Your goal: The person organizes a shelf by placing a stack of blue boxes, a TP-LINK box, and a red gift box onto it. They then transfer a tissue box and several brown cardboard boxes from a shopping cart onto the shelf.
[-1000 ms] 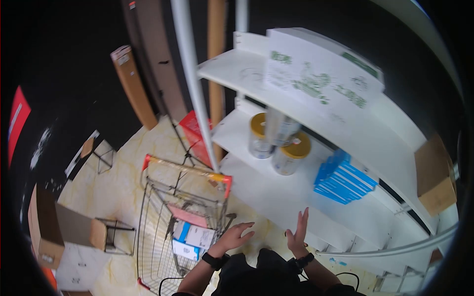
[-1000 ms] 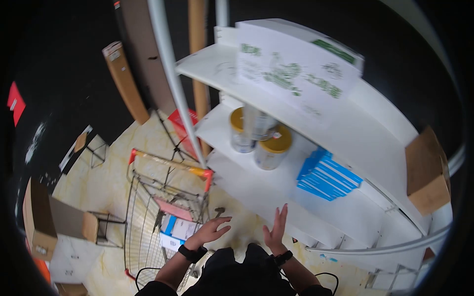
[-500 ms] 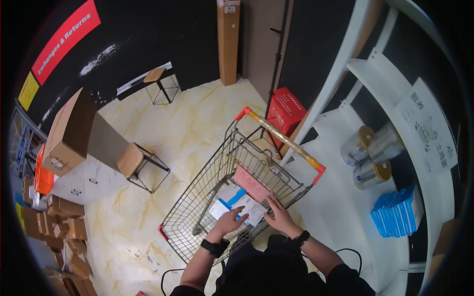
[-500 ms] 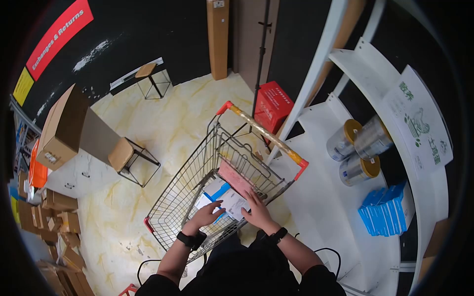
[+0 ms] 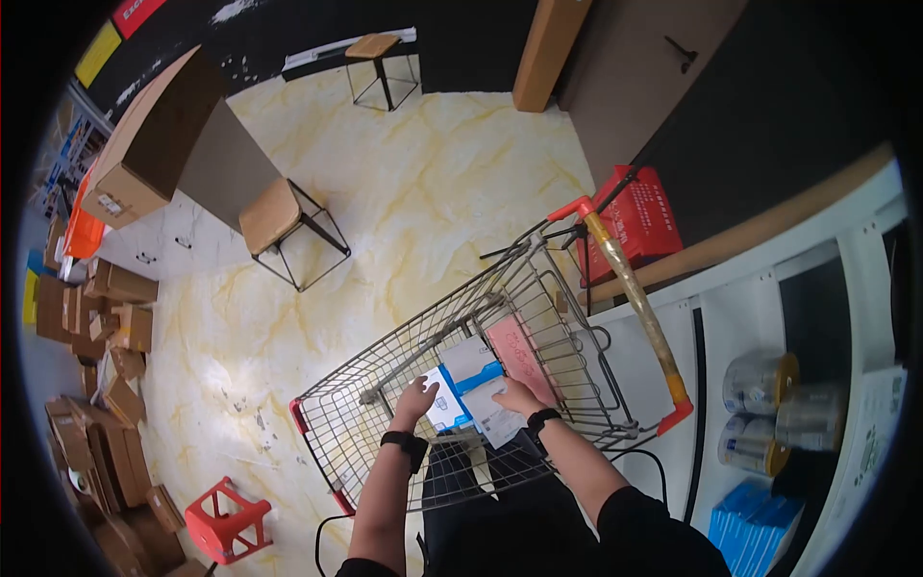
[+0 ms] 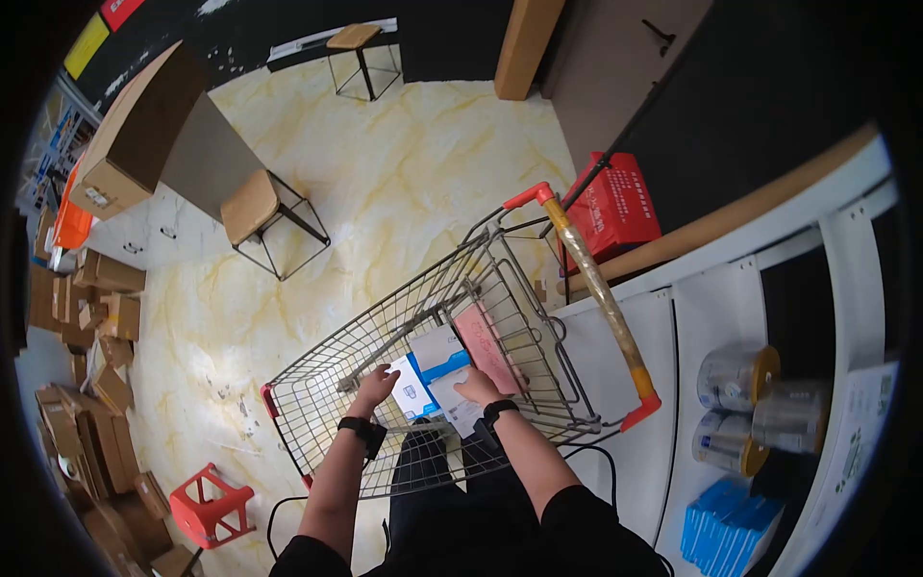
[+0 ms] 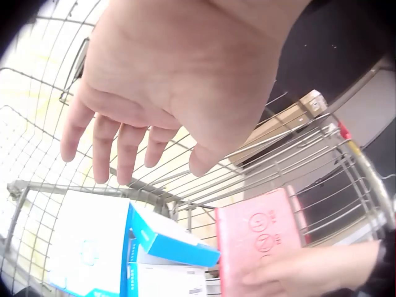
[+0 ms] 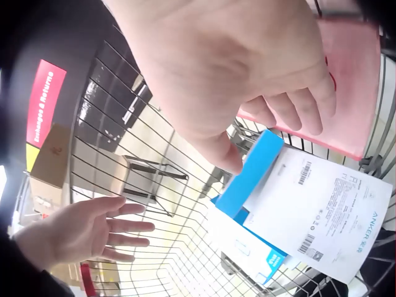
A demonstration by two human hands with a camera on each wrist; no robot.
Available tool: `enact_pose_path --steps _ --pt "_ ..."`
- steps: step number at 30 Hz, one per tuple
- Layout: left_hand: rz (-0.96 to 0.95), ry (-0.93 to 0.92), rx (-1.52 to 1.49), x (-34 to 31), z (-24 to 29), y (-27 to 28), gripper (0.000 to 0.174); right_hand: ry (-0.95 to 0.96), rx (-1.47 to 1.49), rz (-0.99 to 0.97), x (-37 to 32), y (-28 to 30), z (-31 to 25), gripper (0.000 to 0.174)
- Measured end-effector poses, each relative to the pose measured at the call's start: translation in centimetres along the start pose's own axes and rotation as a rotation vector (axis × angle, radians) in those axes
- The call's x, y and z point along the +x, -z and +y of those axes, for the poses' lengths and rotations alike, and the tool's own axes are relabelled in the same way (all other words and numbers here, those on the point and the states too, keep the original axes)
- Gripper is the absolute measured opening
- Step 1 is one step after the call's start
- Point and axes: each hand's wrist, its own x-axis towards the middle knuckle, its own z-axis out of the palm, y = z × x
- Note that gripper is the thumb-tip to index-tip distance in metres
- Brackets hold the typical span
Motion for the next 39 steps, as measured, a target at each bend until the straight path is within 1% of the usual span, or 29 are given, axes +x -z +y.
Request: enact_pose_path --steps 1,2,4,5,7,8,10,11,12,13,15,16,17,18,19,20,21,22,23,24,26,28,29,31,33,34,36,37,39 --pt "-0.032 0.038 0.053 1.2 -1.3 -1.4 0.059 -0.06 0.018 -0.055 0.6 -0.1 0.2 0.061" --pt "-0.057 0.097 0.087 2.7 -3.5 -3.1 0.061 -0.063 -0.012 -0.112 2.0 -0.6 0.8 0.061" --pt "-0.041 0.143 0.036 3.2 -5.2 -5.0 0.063 -0.236 -0.282 0.241 0.7 -0.9 -1.9 0.064" --pt "-0.037 0.169 0.037 3.8 -6.7 -6.3 0.063 -0.232 -0.294 0.22 0.8 -1.1 -2.4 0.064" --pt "-0.051 0.246 0.041 4.5 -7.4 -7.3 0.063 -0.096 -0.386 0.395 1.8 -1.4 -3.2 0.068" --pt "-0.048 0.262 0.029 4.9 -7.9 -7.8 0.063 -0.09 -0.396 0.378 2.3 -1.6 -3.5 0.068" --pt "-0.043 0.262 -0.017 5.3 -8.6 -9.0 0.063 0.213 -0.804 0.415 3.5 -2.1 -3.2 0.062" --pt "-0.075 0.285 0.003 5.6 -8.9 -9.4 0.066 0.22 -0.81 0.4 4.3 -2.2 -3.1 0.062" --pt "-0.073 0.299 -0.003 5.7 -8.6 -9.5 0.066 0.326 -0.924 0.373 5.3 -2.6 -2.7 0.057" --pt "0.029 0.272 -0.006 5.8 -8.3 -10.0 0.069 0.432 -1.035 0.342 6.0 -2.9 -2.6 0.053" --pt "0.182 0.199 -0.034 6.4 -8.6 -11.1 0.077 0.395 -1.017 0.272 7.3 -3.0 -2.4 0.049" --pt "0.177 0.208 -0.04 6.8 -9.1 -11.8 0.077 0.352 -0.999 0.22 7.7 -2.8 -2.5 0.046" --pt "0.193 0.186 -0.088 7.2 -9.6 -12.5 0.079 0.42 -1.006 0.302 8.1 -2.7 -2.4 0.046" --pt "0.212 0.163 -0.133 7.5 -9.7 -12.7 0.081 0.419 -1.007 0.293 8.3 -2.3 -2.4 0.046" --pt "0.248 0.112 -0.155 7.9 -9.2 -12.9 0.082 0.458 -0.98 0.369 8.4 -1.9 -2.6 0.044" --pt "0.205 0.182 -0.151 8.1 -9.0 -13.3 0.088 0.499 -0.951 0.438 8.5 -1.8 -2.8 0.043" --pt "0.199 0.238 -0.133 8.1 -8.6 -13.4 0.091 0.465 -0.775 0.423 8.7 -1.4 -3.3 0.037" --pt "0.194 0.29 -0.117 8.3 -8.3 -13.7 0.095 0.47 -0.779 0.413 8.4 -1.0 -4.5 0.037" --pt "0.171 0.342 -0.149 8.5 -7.9 -13.9 0.103 0.494 -0.752 0.504 7.9 -0.4 -5.5 0.033" --pt "0.169 0.343 -0.157 8.6 -7.3 -13.8 0.103 0.517 -0.724 0.599 7.2 0.2 -6.6 0.029" --pt "0.192 0.452 -0.224 8.2 -5.6 -13.2 0.108 0.499 -0.714 0.636 6.0 1.1 -8.1 0.028" --pt "0.195 0.488 -0.215 8.5 -4.9 -13.3 0.11 0.484 -0.702 0.678 5.0 2.1 -9.5 0.028" --pt "0.199 0.528 -0.197 8.5 -4.7 -13.3 0.113 0.472 -0.68 0.651 4.5 2.7 -9.9 0.028" --pt "0.19 0.496 -0.155 8.2 -4.1 -12.6 0.114 0.462 -0.66 0.626 3.4 4.1 -10.9 0.027" --pt "0.181 0.462 -0.112 8.2 -4.2 -12.4 0.115 0.421 -0.684 0.365 2.3 5.4 -11.7 0.028" --pt "0.187 0.452 -0.13 8.5 -4.6 -12.5 0.116 0.421 -0.688 0.368 2.1 5.7 -11.8 0.028" --pt "0.19 0.443 -0.15 8.5 -5.3 -12.2 0.117 0.327 -0.734 -0.032 1.5 5.7 -11.7 0.027" --pt "0.157 0.41 -0.118 8.2 -5.5 -11.8 0.117 0.325 -0.736 -0.032 1.5 5.1 -11.6 0.027" --pt "0.123 0.375 -0.089 7.9 -6.2 -11.2 0.118 0.098 -0.925 -0.37 2.1 3.1 -10.9 0.03"
